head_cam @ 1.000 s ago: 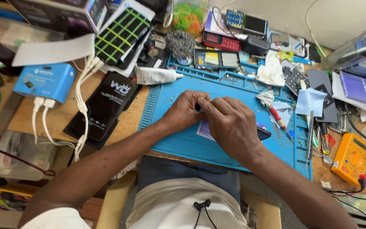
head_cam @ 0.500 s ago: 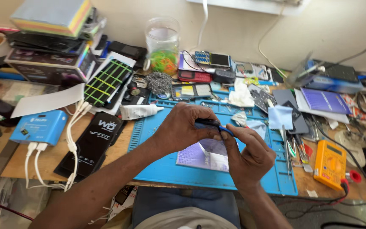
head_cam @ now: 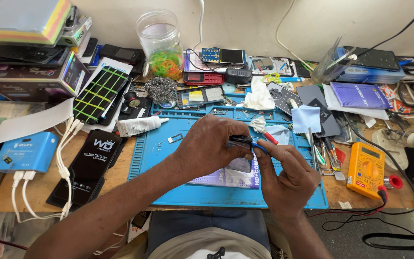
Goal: The person disassembles a smartphone, removes the battery, and cleans the screen assembly using a plastic pry tool and tweezers. The person then reassembles the device by reconnecting the battery and aligning the screen.
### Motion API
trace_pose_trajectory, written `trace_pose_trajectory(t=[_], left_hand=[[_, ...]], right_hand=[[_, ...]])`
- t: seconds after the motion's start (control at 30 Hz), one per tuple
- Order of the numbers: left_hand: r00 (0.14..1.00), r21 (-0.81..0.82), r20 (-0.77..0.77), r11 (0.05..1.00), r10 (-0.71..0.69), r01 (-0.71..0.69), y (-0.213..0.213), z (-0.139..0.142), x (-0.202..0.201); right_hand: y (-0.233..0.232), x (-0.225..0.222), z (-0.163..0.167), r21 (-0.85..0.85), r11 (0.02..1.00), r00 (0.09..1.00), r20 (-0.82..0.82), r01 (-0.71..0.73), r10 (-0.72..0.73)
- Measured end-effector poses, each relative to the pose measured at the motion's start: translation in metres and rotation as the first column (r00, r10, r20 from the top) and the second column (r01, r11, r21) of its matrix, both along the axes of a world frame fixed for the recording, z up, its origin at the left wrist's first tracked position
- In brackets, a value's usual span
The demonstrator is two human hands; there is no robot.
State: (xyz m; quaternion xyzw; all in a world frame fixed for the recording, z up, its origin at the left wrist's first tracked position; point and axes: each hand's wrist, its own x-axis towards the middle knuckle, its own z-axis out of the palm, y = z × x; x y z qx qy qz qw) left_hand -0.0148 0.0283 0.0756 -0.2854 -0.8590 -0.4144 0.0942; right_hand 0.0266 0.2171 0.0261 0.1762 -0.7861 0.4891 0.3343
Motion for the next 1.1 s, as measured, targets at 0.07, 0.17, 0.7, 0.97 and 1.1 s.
trace_pose_trajectory(t=[0.07, 0.17, 0.7, 0.97, 1.1], left_hand=[[1.000, -0.014, 0.001, 1.000, 0.000, 0.000, 0.004, 0.001, 0.000], [1.000, -0.021, -0.030, 1.000, -0.008, 0.007, 0.007, 0.002, 0.002], [0.996, -0.098, -0.088, 0.995, 0.024, -0.032, 0.017, 0.001, 0.009], [0.999, -0.121, -0.031, 0.992, 0.015, -0.019, 0.022, 0.002, 0.011], [0.998, -0.109, -0.068, 0.994, -0.001, -0.007, 0.023, 0.000, 0.011]], right_hand=[[0.004, 0.000, 0.003, 0.007, 1.000, 1.000, 0.014, -0.007, 0.007], [0.007, 0.000, 0.005, 0.013, 0.999, 0.999, 0.006, -0.037, 0.036], [0.010, 0.007, 0.014, 0.116, 0.993, 1.000, -0.022, 0.006, -0.003], [0.017, 0.009, 0.025, 0.221, 0.975, 1.000, 0.007, 0.006, -0.008], [0.019, 0.010, 0.030, 0.287, 0.958, 1.000, -0.004, -0.002, 0.004]])
